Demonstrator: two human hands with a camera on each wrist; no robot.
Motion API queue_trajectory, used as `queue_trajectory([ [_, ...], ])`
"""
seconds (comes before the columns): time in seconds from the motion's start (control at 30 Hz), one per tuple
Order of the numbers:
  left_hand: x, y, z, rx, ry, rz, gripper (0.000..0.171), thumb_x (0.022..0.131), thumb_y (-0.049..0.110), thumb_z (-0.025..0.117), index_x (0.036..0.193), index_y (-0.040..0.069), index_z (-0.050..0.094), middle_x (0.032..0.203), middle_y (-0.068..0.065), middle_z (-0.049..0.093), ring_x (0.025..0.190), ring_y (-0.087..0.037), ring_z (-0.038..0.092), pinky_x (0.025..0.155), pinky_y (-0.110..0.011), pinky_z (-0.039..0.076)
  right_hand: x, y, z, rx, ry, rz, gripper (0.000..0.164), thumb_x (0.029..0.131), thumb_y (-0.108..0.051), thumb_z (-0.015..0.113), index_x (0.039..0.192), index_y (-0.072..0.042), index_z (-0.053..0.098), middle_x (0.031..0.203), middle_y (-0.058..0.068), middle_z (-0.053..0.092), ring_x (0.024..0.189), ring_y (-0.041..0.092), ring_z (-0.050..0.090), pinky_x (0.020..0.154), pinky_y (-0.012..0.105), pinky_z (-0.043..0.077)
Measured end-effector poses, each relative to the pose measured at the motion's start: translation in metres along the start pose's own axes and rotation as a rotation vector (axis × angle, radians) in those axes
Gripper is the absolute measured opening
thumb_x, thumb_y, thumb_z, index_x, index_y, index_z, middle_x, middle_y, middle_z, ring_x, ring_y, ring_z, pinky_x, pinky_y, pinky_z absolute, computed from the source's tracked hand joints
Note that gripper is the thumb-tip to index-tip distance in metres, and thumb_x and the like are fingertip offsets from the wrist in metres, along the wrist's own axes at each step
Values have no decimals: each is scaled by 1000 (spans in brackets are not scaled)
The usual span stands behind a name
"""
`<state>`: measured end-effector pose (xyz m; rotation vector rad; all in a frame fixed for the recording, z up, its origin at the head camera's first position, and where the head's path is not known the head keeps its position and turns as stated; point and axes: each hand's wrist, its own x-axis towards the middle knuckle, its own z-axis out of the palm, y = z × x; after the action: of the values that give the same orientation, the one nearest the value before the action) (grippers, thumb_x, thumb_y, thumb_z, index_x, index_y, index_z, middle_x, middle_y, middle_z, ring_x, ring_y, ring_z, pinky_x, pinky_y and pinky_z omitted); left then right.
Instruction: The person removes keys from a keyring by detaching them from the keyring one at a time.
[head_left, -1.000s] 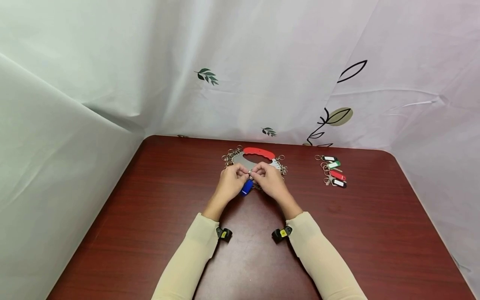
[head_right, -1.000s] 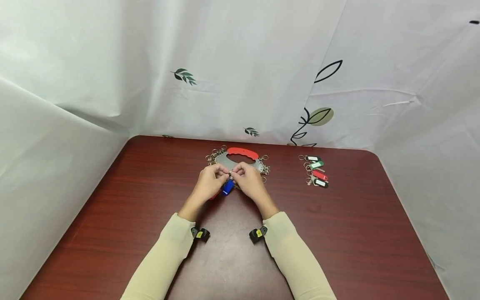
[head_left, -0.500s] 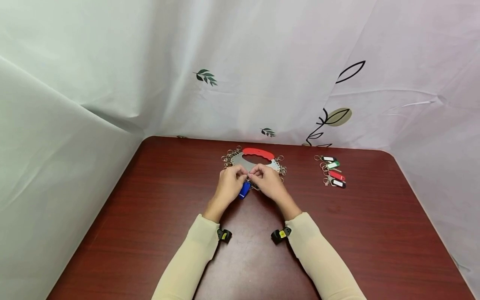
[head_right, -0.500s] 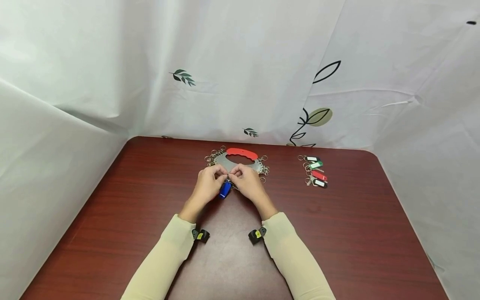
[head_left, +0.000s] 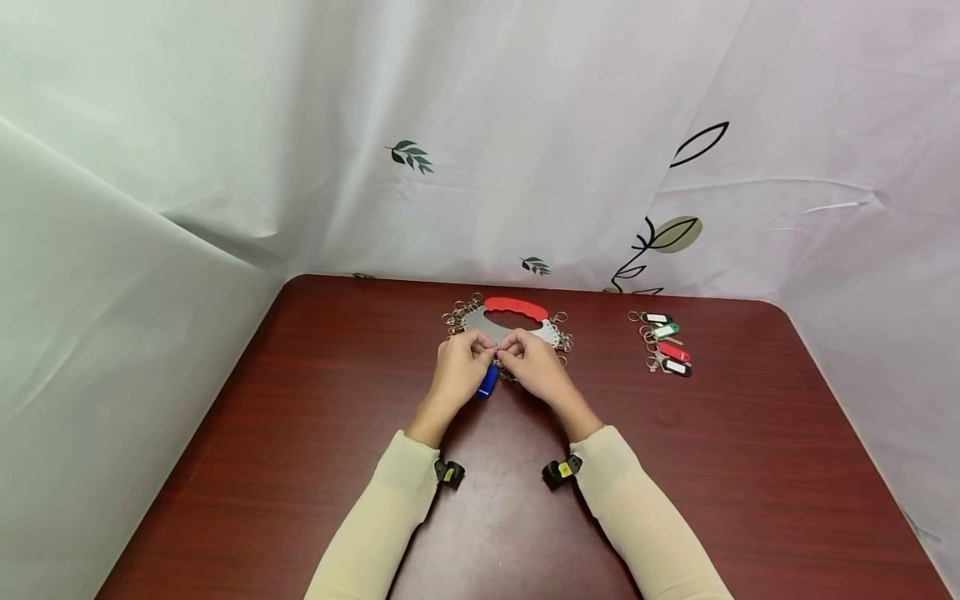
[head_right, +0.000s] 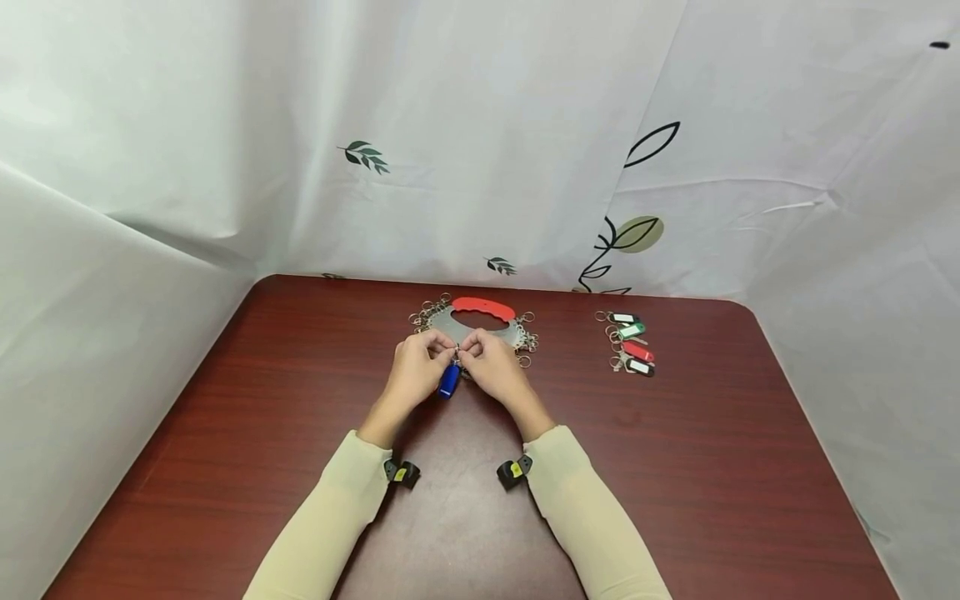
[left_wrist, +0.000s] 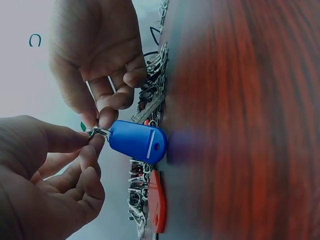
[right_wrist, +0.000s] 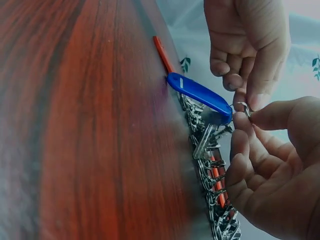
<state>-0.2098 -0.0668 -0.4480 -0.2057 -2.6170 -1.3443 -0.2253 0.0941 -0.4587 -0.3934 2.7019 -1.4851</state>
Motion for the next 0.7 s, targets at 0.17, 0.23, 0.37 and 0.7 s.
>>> queue_trajectory([
  [0.17, -1, 0, 0, 32, -10, 52, 6, 91, 3, 73, 87, 7, 73, 78, -6, 72, 72, -18, 65, 66, -29, 53, -1, 1, 1, -1, -10, 2, 7, 96, -13, 68, 99, -7, 67, 89, 9, 73, 75, 12, 64, 67, 25, 50],
  [0.23, -1, -1, 1, 35, -11, 73, 6, 92, 2, 73, 87, 7, 73, 78, -7, 72, 73, -19, 66, 67, -30, 53, -1, 0, 0, 0, -4, -8, 7, 96, -13, 68, 99, -7, 68, 89, 9, 73, 76, 13, 65, 68, 25, 50],
  [0.37, -1, 0, 1, 39, -4, 89, 6, 92, 2, 73, 87, 6, 72, 79, -8, 73, 73, -20, 66, 67, -31, 54, 0, -1, -1, 2, 5, -25, 8, 96, -13, 69, 98, -6, 69, 89, 10, 73, 76, 14, 66, 67, 25, 51],
  [0.7, 0, -1, 2, 17, -25, 20, 2, 90, 3, 73, 90, 4, 72, 80, -8, 72, 72, -18, 66, 66, -29, 55, 0, -1, -3, 23, 12, -5, 7, 97, -14, 70, 96, -8, 68, 86, 8, 73, 70, 11, 62, 64, 27, 50],
])
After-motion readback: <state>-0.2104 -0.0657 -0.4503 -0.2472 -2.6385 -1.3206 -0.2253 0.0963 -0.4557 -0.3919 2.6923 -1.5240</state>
